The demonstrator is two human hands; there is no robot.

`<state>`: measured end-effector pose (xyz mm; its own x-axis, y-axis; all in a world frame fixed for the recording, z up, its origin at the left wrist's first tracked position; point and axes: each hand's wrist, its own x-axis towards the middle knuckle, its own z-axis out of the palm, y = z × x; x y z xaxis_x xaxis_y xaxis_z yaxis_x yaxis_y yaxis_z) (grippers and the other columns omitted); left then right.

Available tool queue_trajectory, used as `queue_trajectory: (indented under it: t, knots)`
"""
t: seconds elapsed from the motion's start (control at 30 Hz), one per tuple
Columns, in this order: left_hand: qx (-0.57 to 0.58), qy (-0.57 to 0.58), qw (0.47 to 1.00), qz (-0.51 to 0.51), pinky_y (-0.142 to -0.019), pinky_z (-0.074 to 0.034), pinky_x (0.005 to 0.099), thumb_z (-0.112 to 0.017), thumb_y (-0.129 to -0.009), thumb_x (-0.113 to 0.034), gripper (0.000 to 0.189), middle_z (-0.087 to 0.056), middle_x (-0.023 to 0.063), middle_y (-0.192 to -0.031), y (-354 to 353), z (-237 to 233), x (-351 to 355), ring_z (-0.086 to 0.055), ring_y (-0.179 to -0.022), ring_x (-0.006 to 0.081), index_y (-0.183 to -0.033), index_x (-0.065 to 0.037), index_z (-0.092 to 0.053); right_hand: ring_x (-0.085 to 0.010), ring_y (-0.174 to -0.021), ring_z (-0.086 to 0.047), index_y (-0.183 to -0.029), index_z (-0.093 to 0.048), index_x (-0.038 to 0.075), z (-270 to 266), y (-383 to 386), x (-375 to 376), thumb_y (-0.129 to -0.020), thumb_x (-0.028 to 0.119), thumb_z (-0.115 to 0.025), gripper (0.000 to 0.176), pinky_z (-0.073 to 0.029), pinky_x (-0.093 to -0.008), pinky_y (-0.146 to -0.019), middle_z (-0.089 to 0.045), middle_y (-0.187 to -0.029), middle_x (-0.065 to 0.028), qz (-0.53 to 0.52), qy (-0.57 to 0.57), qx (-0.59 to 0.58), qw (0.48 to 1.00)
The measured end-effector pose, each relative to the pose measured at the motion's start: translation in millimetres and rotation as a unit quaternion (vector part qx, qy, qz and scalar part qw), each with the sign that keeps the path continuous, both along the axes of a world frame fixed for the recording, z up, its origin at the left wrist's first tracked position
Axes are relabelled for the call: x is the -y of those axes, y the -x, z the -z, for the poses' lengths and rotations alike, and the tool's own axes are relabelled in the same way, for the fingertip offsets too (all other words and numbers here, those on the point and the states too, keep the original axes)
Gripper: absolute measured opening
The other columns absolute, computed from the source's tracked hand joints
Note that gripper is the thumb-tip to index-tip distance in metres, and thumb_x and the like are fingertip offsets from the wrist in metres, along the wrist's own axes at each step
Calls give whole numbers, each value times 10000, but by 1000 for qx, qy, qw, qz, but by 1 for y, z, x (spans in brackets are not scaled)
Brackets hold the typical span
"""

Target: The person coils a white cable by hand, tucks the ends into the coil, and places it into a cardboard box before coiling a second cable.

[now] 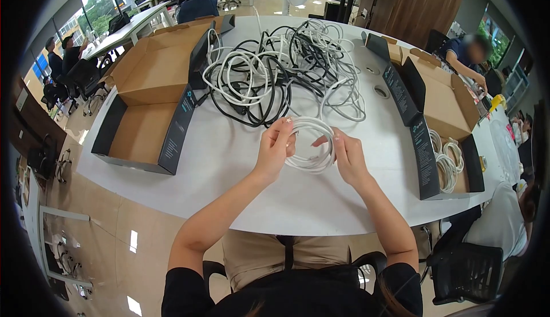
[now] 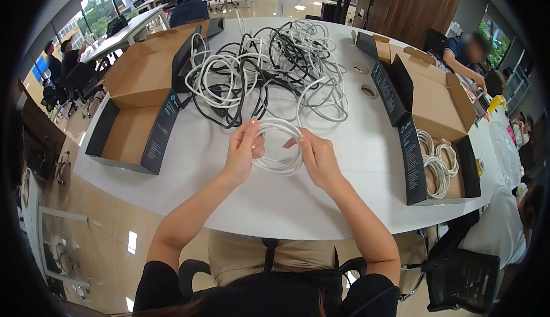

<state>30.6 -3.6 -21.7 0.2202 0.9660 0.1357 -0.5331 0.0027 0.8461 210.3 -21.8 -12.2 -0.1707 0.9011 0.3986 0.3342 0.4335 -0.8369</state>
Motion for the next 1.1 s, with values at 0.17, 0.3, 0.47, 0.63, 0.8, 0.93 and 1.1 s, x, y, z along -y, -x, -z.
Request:
queue_trajectory:
  t: [0.17, 0.3, 0.47, 0.63, 0.8, 0.93, 1.1]
  knots:
    - [39, 5, 998, 45, -452, -194, 216, -408, -959, -261, 226, -265, -62, -567, -5, 0, 4, -223, -473, 45, -782, -122, -434, -61, -445, -395, -847, -613, 5, 1, 6, -1, -938, 187, -436, 270, -326, -223, -450, -465, -485, 1, -2, -7, -76, 997]
    - [13, -13, 994, 111, -487, -279, 224, -391, -954, -271, 241, -360, -33, -587, -6, -4, 5, -328, -497, 74, -821, -87, -471, -49, -495, -514, -852, -596, 6, 0, -7, -2, -928, 185, -465, 235, -354, -213, -436, -517, -518, -10, -20, 70, -92, 993]
    - [-135, -124, 970, 159, -578, -407, 238, -452, -929, -240, 224, -527, 33, -663, 2, -9, 2, -500, -582, 95, -887, -37, -538, -133, -468, -533, -841, -601, 45, -20, -10, 9, -870, 211, -565, 173, -390, -275, -425, -544, -550, -44, 16, -43, 144, 989]
    - [-313, -245, 915, 67, -471, -410, 227, -566, -881, -178, 155, -539, 38, -556, -4, -10, 11, -527, -493, 88, -890, -24, -569, -229, -472, -527, -810, -613, 68, -18, -9, 11, -794, 215, -632, 149, -406, -304, -439, -579, -599, -59, 39, -250, 268, 930]
    - [-324, -241, 913, 60, -376, -378, 213, -560, -875, -112, 118, -504, 7, -450, 0, -14, 15, -476, -356, 81, -823, -7, -569, -231, -460, -501, -853, -624, 50, -11, -11, 7, -846, 249, -570, 206, -399, -307, -457, -579, -604, -72, -14, -173, 135, 976]
    - [-229, -199, 946, 111, -364, -359, 211, -534, -900, -167, 193, -453, 1, -424, 4, -10, 14, -420, -325, 66, -787, -11, -552, -209, -554, -536, -905, -635, 4, -12, -25, 0, -935, 477, -296, 583, -410, -324, -544, -588, -617, -77, -146, 1, -50, 988]
    - [-47, -115, 928, 351, -357, -353, 210, -490, -928, -233, 273, -387, -24, -406, 17, -21, 15, -343, -301, 49, -786, -2, -517, -245, -813, -592, -818, -641, 4, -5, -31, -21, -954, 398, -154, 641, -328, -364, -946, -641, -768, -111, -130, -66, -12, 989]
